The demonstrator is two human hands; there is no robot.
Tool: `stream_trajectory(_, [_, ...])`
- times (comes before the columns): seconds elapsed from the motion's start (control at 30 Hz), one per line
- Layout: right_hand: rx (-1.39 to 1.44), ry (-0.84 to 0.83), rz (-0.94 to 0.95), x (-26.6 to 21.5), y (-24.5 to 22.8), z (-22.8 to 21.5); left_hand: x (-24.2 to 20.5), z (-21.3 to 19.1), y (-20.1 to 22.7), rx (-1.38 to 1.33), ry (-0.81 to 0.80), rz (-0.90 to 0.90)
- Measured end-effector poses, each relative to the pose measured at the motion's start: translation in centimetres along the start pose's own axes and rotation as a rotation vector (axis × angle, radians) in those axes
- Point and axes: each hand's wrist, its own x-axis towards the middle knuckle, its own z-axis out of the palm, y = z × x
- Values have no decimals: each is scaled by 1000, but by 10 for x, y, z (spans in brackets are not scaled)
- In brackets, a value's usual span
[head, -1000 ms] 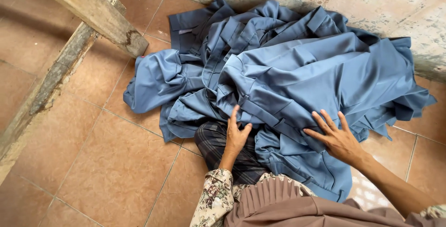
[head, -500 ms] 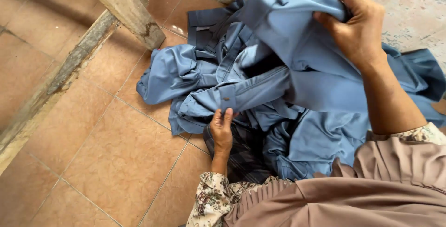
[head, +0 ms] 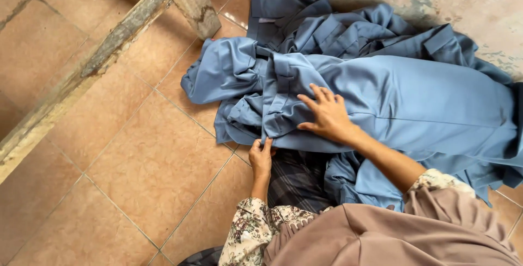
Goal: Folding blue trousers neatly on the floor from a large pile in a factory setting.
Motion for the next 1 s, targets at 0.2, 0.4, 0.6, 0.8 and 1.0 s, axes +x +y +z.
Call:
stream_trajectory(0.2, [-150,38,40,51,-5,93,-8,0,8,-92,-6,31])
stream_trajectory(0.4, [-146,565,-7,96,11,43,-9,-5,27,-418,7,-130])
stream_trajectory(0.6, [19,633,-361,29,-77,46,-2,-5,34,-611,-29,-211])
stream_trajectory(0.8, [368,-1,-157,-14,-61,111,-10,-11,45,-694,-57,-329])
stream_trajectory(1.0, [-8,216,-125,-25,-69,115,13,11,8,-184,165,-5])
